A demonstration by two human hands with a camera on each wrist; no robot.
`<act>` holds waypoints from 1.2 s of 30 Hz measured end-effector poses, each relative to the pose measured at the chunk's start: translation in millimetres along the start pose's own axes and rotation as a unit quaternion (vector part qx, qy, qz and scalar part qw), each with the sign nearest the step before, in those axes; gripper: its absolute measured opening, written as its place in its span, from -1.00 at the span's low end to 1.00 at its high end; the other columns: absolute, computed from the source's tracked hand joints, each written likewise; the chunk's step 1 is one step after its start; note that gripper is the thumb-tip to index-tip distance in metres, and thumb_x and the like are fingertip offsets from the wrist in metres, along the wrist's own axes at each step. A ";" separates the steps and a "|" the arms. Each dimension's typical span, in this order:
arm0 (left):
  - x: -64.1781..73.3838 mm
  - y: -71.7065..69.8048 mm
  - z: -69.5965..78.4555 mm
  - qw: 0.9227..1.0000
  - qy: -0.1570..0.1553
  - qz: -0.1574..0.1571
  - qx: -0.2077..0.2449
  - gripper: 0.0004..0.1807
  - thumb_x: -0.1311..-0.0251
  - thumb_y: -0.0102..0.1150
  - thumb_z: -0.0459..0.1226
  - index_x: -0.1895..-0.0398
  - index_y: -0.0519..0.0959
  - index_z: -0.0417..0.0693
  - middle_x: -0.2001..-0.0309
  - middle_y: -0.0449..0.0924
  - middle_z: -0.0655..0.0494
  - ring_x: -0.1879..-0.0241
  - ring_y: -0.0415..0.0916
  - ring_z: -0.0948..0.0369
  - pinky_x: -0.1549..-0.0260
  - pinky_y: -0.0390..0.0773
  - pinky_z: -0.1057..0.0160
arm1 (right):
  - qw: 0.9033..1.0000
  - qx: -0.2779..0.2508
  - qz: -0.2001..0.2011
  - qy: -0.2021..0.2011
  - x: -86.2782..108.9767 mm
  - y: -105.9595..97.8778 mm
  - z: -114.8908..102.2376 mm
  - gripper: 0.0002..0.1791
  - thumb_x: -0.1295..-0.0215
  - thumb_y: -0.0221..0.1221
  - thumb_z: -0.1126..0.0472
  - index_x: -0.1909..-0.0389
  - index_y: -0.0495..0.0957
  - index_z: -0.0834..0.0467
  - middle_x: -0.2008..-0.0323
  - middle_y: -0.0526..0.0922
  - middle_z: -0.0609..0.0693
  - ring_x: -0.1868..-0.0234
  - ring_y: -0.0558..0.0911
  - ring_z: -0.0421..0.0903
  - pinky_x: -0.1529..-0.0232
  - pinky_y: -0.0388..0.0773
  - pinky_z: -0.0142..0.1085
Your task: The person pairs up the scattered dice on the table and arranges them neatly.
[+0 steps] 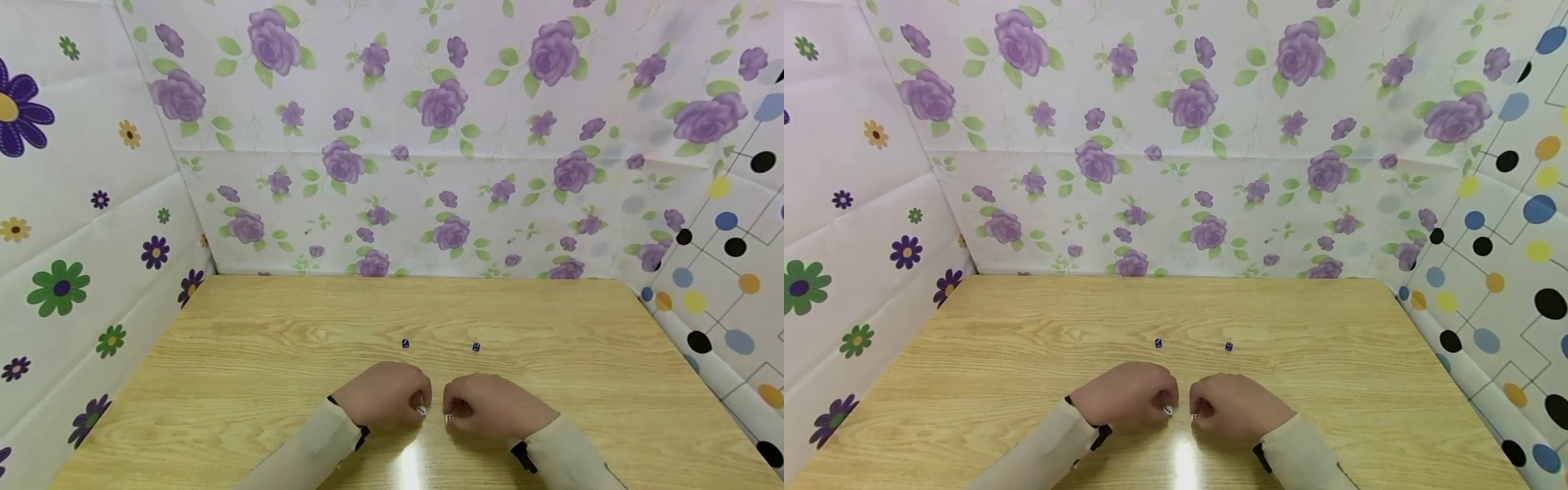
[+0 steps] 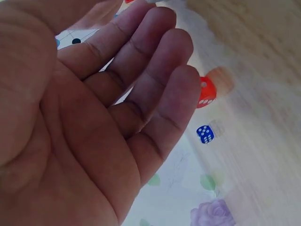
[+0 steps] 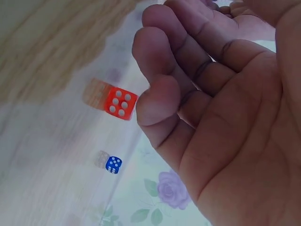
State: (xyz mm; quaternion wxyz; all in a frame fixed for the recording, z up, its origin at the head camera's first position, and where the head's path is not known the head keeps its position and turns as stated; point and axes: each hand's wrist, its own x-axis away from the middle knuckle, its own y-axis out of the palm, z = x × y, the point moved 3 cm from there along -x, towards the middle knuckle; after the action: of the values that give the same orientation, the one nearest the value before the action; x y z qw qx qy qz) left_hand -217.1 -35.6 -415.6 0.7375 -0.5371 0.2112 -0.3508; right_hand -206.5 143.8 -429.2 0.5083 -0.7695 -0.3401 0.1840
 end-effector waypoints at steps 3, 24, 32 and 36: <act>1.6 -2.0 -1.8 1.000 -0.012 0.006 0.004 -0.89 0.02 0.31 -0.25 0.46 0.61 0.23 0.48 0.50 0.46 0.46 0.38 0.47 0.41 0.44 0.43 | 1.000 -0.002 0.001 -0.002 1.6 -1.9 -0.4 -0.93 -0.19 0.24 0.13 0.40 0.56 -0.14 0.46 0.49 -0.35 0.47 0.41 -0.37 0.40 0.40 -0.43; -0.8 0.8 -4.1 1.000 -0.003 0.010 -0.027 -0.95 -0.01 0.35 -0.18 0.50 0.65 0.22 0.53 0.48 0.53 0.47 0.40 0.52 0.39 0.43 0.48 | 1.000 0.016 0.014 0.000 -0.3 0.0 -0.8 -0.89 -0.20 0.27 0.14 0.41 0.55 -0.16 0.53 0.41 -0.37 0.52 0.37 -0.38 0.46 0.37 -0.45; 1.3 -2.8 -2.1 1.000 -0.011 0.013 -0.015 -0.93 0.00 0.36 -0.16 0.51 0.64 0.25 0.55 0.46 0.55 0.46 0.39 0.52 0.38 0.43 0.48 | 1.000 0.013 0.014 0.005 0.6 -0.6 0.3 -0.93 -0.18 0.26 0.15 0.37 0.58 -0.12 0.48 0.45 -0.37 0.49 0.38 -0.38 0.43 0.39 -0.44; 1.0 -2.4 -2.0 1.000 -0.007 0.014 -0.022 -0.91 -0.02 0.36 -0.13 0.54 0.62 0.26 0.55 0.46 0.56 0.48 0.38 0.52 0.39 0.42 0.48 | 1.000 0.019 0.022 -0.004 -0.4 0.1 -0.8 -0.92 -0.17 0.27 0.16 0.40 0.57 -0.11 0.50 0.44 -0.36 0.49 0.38 -0.37 0.42 0.38 -0.44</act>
State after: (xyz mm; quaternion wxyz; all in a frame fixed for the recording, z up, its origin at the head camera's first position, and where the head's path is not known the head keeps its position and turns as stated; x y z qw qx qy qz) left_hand -218.5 -38.0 -413.9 0.7316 -0.5527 0.2214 -0.3322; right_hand -206.2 143.0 -429.1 0.5171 -0.7664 -0.3215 0.2046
